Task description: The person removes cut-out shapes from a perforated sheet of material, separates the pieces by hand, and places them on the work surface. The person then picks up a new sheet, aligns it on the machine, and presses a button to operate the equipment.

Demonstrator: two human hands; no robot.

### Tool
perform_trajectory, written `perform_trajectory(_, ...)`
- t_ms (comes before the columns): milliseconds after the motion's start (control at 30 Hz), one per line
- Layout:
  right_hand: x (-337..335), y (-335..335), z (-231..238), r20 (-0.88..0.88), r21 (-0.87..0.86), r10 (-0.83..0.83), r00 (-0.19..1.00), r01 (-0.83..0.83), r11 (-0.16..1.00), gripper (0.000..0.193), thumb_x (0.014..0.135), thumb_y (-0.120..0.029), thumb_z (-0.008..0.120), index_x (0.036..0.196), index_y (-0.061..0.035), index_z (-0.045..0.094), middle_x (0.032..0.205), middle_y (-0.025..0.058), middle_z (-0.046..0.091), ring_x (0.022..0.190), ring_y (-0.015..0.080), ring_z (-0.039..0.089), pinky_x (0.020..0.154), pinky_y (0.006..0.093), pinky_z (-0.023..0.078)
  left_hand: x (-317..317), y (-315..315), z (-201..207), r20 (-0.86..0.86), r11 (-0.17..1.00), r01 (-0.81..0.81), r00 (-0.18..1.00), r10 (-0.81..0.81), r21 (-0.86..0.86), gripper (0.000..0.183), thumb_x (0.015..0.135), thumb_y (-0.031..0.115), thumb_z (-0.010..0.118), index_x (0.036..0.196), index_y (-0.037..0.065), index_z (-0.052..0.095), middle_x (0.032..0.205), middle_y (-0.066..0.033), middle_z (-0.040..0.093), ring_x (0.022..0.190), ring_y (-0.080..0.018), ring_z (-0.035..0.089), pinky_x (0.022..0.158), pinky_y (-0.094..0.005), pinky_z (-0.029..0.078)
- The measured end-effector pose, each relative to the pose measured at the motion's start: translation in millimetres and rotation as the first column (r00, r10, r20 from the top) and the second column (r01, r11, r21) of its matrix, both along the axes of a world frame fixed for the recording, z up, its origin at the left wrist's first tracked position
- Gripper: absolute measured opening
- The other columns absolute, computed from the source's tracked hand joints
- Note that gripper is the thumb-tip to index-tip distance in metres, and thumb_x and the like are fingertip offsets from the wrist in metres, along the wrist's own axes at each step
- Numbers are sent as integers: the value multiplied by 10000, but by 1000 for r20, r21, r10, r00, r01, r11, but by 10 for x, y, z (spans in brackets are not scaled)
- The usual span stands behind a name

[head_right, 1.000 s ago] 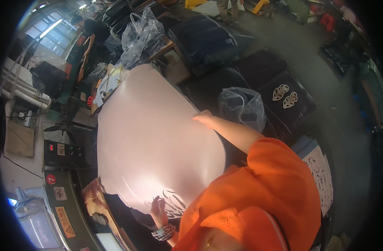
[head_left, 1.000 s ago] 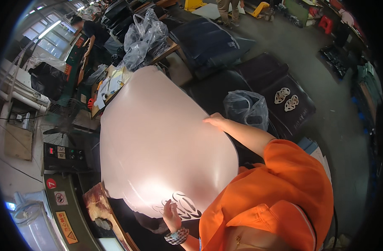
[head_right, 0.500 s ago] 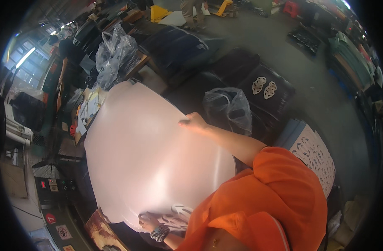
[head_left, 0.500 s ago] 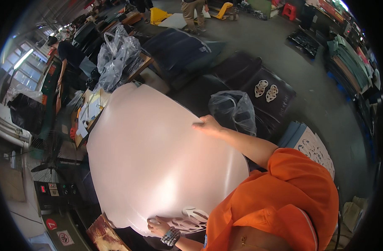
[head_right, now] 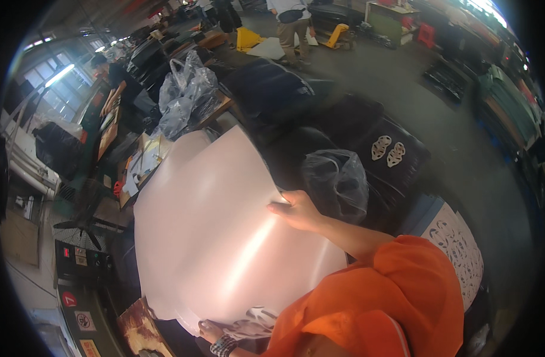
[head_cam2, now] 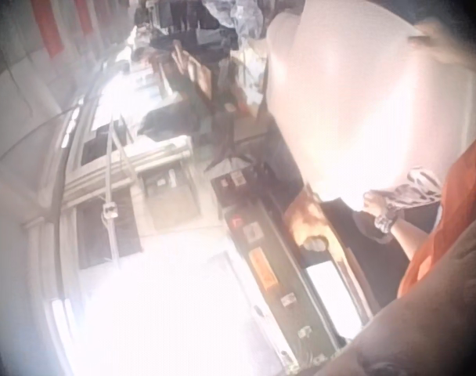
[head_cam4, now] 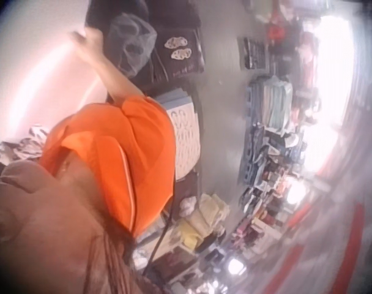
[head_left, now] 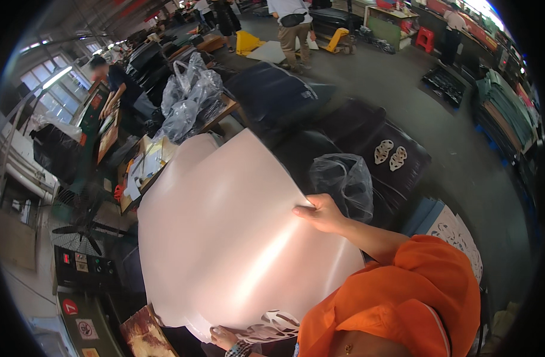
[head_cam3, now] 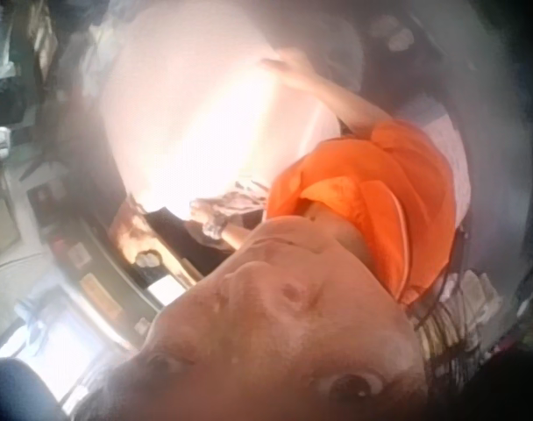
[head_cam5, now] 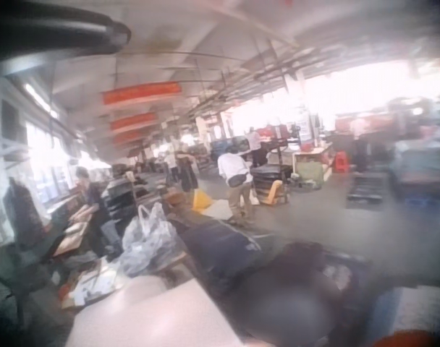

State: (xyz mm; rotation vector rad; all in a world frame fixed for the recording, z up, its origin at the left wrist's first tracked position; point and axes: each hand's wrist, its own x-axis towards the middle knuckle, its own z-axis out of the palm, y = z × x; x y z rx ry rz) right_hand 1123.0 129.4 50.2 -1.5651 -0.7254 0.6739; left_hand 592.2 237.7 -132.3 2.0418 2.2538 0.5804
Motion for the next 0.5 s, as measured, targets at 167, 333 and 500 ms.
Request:
perform_trajectory(167,-64,-71,20,-81,9,-33,996,34,999,434,869,-233,694,584,-63,413,543,-48,396,521,28,344,446,265,270,233,-140,167,122,994,-65,990,76,-88,423,976,300,562,1228,-40,566,1061,-284,577,814,-328,628,675,-407,515)
perform_trajectory(333,-91,-240,115,-25,171,-2,1000,7,985,358,898,-217,673,627,-48,510,560,-62,449,526,19,373,452,242,287,167,-26,225,308,998,-57,950,55,-2,427,994,324,532,1067,-93,594,867,-242,629,714,-327,605,644,-400,491)
perform_trajectory(500,2,-443,143,36,170,-42,998,35,985,329,909,-208,660,653,-33,551,592,-50,512,547,20,428,472,228,329,88,83,373,541,981,-144,839,52,129,540,1007,390,506,849,-121,581,711,-169,617,647,-235,529,635,-355,455)
